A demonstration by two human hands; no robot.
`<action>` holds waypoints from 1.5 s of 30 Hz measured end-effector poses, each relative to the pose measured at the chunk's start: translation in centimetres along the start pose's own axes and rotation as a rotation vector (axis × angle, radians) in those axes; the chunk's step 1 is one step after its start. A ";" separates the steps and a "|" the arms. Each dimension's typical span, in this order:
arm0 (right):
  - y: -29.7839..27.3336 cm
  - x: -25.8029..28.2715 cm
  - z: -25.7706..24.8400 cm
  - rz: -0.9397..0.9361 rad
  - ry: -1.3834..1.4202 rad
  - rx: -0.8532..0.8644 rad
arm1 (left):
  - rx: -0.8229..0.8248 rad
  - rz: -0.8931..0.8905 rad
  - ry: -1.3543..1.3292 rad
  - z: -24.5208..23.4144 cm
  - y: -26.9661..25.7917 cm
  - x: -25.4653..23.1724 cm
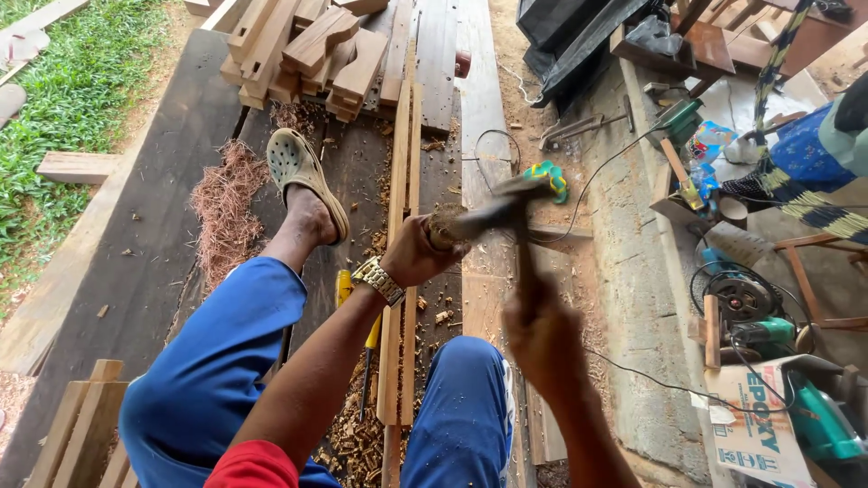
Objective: Chiseling and carving a groove into a piece of wood using a hammer and a chisel.
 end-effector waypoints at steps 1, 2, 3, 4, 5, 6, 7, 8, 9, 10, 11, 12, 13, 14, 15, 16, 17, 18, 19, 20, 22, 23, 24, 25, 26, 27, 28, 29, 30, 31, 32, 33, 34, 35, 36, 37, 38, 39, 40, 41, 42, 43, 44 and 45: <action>-0.2 -0.3 0.1 -0.001 -0.002 -0.002 | 0.003 0.001 -0.001 -0.3 0.2 0.5; -0.3 -0.8 0.9 0.014 -0.217 0.123 | -0.002 -0.172 -0.390 -0.6 0.3 1.8; -0.5 -1.4 1.7 0.030 -0.433 0.246 | -0.008 -0.346 -0.779 -0.5 0.3 3.0; -0.2 0.0 0.9 0.025 -0.430 0.240 | -0.005 -0.341 -0.773 0.1 -0.7 1.6; 0.1 0.9 0.3 0.082 -0.406 0.270 | 0.001 -0.096 -0.387 0.2 -1.3 -0.9; -0.3 1.7 -0.5 0.153 -0.385 0.308 | 0.005 0.131 -0.005 0.8 -2.6 -2.7; -0.6 2.4 -0.9 0.163 -0.385 0.310 | 0.007 0.121 -0.006 0.8 -2.9 -2.1; 0.1 3.8 -1.6 0.095 -0.395 0.225 | 0.018 0.347 0.336 1.1 -3.1 -3.6; 0.6 5.1 -2.4 0.027 -0.405 0.139 | 0.028 0.572 0.680 1.7 -3.4 -4.8; 0.5 5.4 -2.6 0.032 -0.404 0.140 | 0.030 0.568 0.680 1.7 -3.6 -4.7; 0.5 6.1 -3.4 -0.006 -0.303 0.026 | 0.018 0.554 0.721 1.6 -3.8 -4.5; 0.4 6.8 -4.2 -0.044 -0.200 -0.092 | 0.008 0.543 0.765 1.5 -3.9 -4.5; 0.4 6.7 -3.9 -0.040 -0.197 -0.094 | 0.010 0.540 0.769 1.5 -4.0 -4.3; 0.2 7.0 -4.3 -0.085 -0.101 -0.208 | 0.004 0.542 0.788 1.4 -3.9 -4.3; 0.0 7.1 -4.8 -0.130 -0.005 -0.321 | -0.003 0.545 0.808 1.3 -3.8 -4.3; -0.1 5.5 -3.8 -0.121 0.000 -0.338 | 0.013 0.542 0.821 1.4 -3.8 -4.3; 0.1 3.3 -1.5 -0.006 -0.133 -0.109 | 0.021 0.579 0.781 1.6 -4.0 -4.6; -0.1 0.8 0.8 0.113 -0.261 0.120 | 0.034 0.613 0.741 1.8 -4.1 -4.8; -0.2 0.3 1.0 0.126 -0.252 0.104 | 0.053 0.608 0.753 1.6 -3.9 -4.5; -0.7 -0.9 2.0 0.207 -0.333 0.257 | 0.052 0.672 0.767 1.5 -4.0 -4.5; -1.0 -1.3 2.1 0.303 -0.403 0.395 | 0.074 0.733 0.788 0.8 -3.2 -3.8; -0.6 0.0 1.4 0.223 -0.391 0.349 | 0.080 0.829 0.844 0.3 -2.7 -3.5; -0.3 1.4 0.8 0.138 -0.382 0.310 | 0.076 0.925 0.896 -0.4 -2.7 -3.1; -0.4 2.1 0.3 0.147 -0.377 0.301 | 0.089 0.922 0.901 0.1 -3.2 -3.2; -0.2 3.1 -0.1 0.108 -0.367 0.283 | 0.066 0.856 0.845 0.3 -3.2 -3.3; 0.1 4.0 -0.5 0.070 -0.357 0.265 | 0.043 0.788 0.790 0.3 -3.3 -3.3; -0.2 4.3 -0.6 0.074 -0.358 0.266 | 0.045 0.785 0.788 0.8 -3.5 -3.7; -0.3 4.7 -1.1 0.073 -0.264 0.173 | 0.012 0.709 0.767 0.9 -3.5 -3.8; -0.3 5.2 -1.5 0.070 -0.168 0.084 | -0.026 0.632 0.746 0.8 -3.5 -4.0; -0.6 4.0 -0.6 0.072 -0.167 0.089 | -0.029 0.627 0.745 0.5 -3.4 -3.8; -0.8 3.3 -0.2 0.032 -0.076 0.011 | -0.040 0.671 0.847 0.4 -3.3 -3.8; -1.0 2.5 0.1 -0.007 0.015 -0.067 | -0.051 0.714 0.950 0.3 -3.3 -3.9; -1.0 2.1 0.5 -0.012 0.013 -0.070 | -0.050 0.720 0.949 -0.1 -2.7 -3.5; -1.0 1.4 1.2 0.009 -0.025 0.002 | -0.043 0.777 1.096 -0.2 -2.2 -3.0; -1.2 0.8 1.9 0.031 -0.063 0.074 | -0.036 0.832 1.244 -0.2 -1.9 -2.4; -1.3 0.7 1.6 0.027 -0.065 0.071 | -0.037 0.838 1.244 -0.3 -2.0 -2.3; -1.6 0.1 2.1 0.092 -0.224 0.187 | -0.014 0.853 1.229 -0.5 -2.0 -2.3; -1.9 -0.6 2.5 0.159 -0.382 0.302 | 0.008 0.868 1.214 -0.6 -2.0 -2.3; -2.6 -0.1 2.0 0.162 -0.379 0.303 | 0.010 0.864 1.217 -0.5 -2.3 -2.1; -3.2 0.4 1.5 0.160 -0.297 0.289 | 0.035 0.823 1.008 -0.8 -2.6 -2.1; -3.6 0.9 0.9 0.158 -0.218 0.274 | 0.057 0.780 0.797 -1.1 -2.5 -2.0; -4.3 0.9 0.7 0.161 -0.218 0.275 | 0.057 0.777 0.797 0.0 -3.7 -2.1; -4.8 0.4 0.4 0.242 -0.211 0.253 | 0.094 0.567 0.506 0.5 -4.1 -1.8; -5.5 0.0 0.0 0.323 -0.203 0.230 | 0.130 0.355 0.217 1.2 -4.7 -1.2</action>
Point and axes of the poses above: each hand's wrist, its own y-axis towards the middle knuckle, its own z-axis out of the palm, x = y × z, the point moved 6 cm from there along y, towards the middle knuckle, and after that the axes turned 1 degree about -x, right-handed, at the moved point
